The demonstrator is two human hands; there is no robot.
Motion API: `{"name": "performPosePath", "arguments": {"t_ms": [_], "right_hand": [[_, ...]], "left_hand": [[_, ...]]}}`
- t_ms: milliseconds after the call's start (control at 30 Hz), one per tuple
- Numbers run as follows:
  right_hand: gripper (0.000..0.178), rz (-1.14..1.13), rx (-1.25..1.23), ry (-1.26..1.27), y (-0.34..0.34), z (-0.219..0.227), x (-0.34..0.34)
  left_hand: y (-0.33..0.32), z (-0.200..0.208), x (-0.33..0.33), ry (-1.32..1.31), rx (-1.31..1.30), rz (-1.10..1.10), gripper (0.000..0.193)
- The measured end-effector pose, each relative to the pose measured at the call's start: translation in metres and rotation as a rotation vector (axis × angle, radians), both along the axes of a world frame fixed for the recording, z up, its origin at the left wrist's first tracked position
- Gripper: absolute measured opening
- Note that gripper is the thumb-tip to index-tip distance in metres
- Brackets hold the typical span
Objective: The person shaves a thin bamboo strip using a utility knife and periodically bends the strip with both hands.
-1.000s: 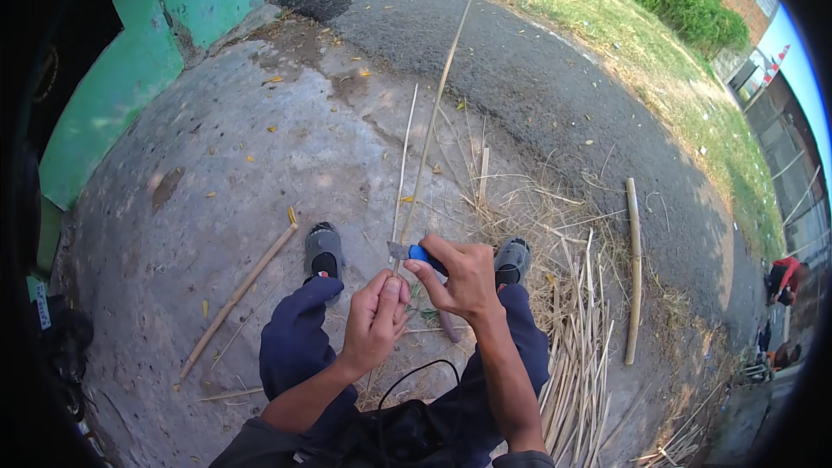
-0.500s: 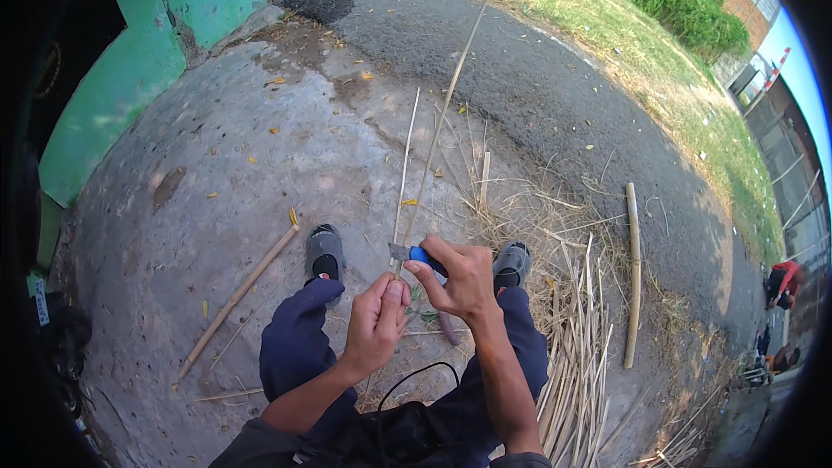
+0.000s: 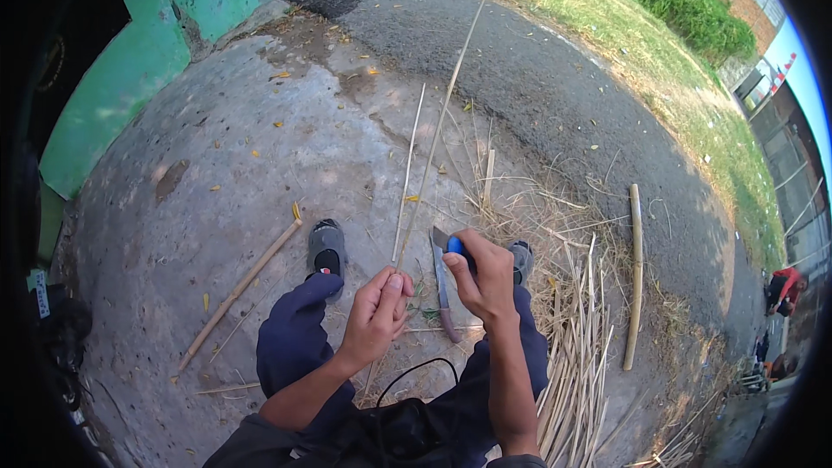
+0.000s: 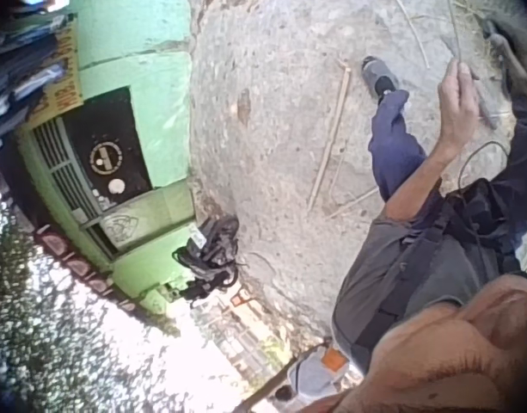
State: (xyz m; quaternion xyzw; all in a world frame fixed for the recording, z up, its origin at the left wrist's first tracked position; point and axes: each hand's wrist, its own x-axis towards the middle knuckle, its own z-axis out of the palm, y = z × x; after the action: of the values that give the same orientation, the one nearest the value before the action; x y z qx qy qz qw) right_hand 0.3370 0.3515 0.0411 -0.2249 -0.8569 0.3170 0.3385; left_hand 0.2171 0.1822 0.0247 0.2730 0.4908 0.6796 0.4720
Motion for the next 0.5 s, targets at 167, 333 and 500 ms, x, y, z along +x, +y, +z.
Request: {"name": "performPosePath", "arguments": {"t_ms": [167, 333, 500], "right_hand": [[0.029, 0.14, -0.014, -0.06, -0.017, -0.011, -0.011], [0.03, 0.102, -0.032, -0.074, -0.016, -0.014, -0.006], [0.027, 0.082, 0.088, -0.089, -0.021, -0.006, -0.006]], "left_hand": [[0.004, 0.007, 0.0, -0.062, 0.026, 0.001, 0.028], [0.004, 0.0, -0.002, -0.132, 0.026, -0.022, 0.026], [0.006, -0.005, 0.001, 0.085, 0.051, 0.048, 0.022]]}}
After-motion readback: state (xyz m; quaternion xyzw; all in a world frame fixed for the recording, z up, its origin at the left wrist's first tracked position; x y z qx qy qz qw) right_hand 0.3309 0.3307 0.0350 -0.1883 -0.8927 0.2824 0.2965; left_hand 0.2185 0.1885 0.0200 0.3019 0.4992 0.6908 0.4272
